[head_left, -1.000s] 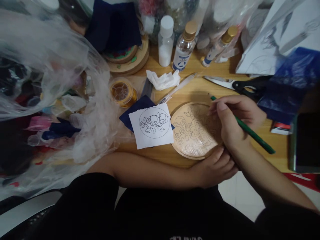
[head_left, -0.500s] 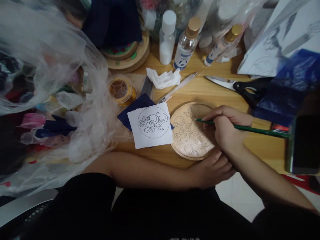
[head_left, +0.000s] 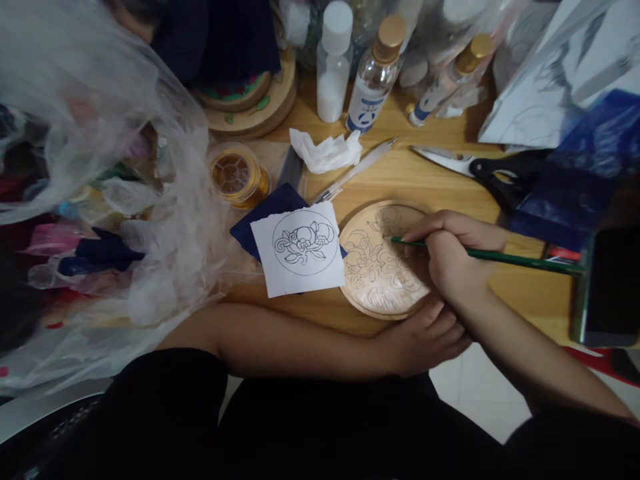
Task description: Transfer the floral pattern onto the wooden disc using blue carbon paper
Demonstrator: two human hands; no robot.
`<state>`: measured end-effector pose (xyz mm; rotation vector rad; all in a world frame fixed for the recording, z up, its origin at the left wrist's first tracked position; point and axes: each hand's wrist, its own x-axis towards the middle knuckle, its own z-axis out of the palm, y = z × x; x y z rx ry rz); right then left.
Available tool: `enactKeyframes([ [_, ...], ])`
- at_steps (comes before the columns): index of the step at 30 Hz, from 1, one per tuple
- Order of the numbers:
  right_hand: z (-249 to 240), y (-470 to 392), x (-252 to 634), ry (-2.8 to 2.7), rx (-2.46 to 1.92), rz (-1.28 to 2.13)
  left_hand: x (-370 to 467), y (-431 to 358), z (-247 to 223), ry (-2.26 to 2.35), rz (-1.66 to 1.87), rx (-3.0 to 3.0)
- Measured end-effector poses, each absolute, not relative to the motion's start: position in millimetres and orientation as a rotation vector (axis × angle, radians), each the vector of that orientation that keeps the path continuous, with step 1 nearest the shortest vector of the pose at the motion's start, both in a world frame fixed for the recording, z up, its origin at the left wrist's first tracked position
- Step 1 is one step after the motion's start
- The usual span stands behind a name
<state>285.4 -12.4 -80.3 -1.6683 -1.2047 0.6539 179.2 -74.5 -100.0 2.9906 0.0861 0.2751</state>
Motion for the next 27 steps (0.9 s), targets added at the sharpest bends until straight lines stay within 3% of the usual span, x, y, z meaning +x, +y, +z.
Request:
enactKeyframes([
  [10,-77.9,-13.9,282.7,-1.198,-1.71,0.666,179.3,-75.3,-100.8,0.165,0.38,2.982],
  [17,-78.4,-13.6,284.3,-1.249,-1.702,0.629,178.9,-71.2,-94.8,0.049,0.171,2.997],
  [27,-78.2,-13.7,283.0,-1.222,-1.742,0.62,180.1,-70.5,-94.2,0.079,0.222,2.957],
])
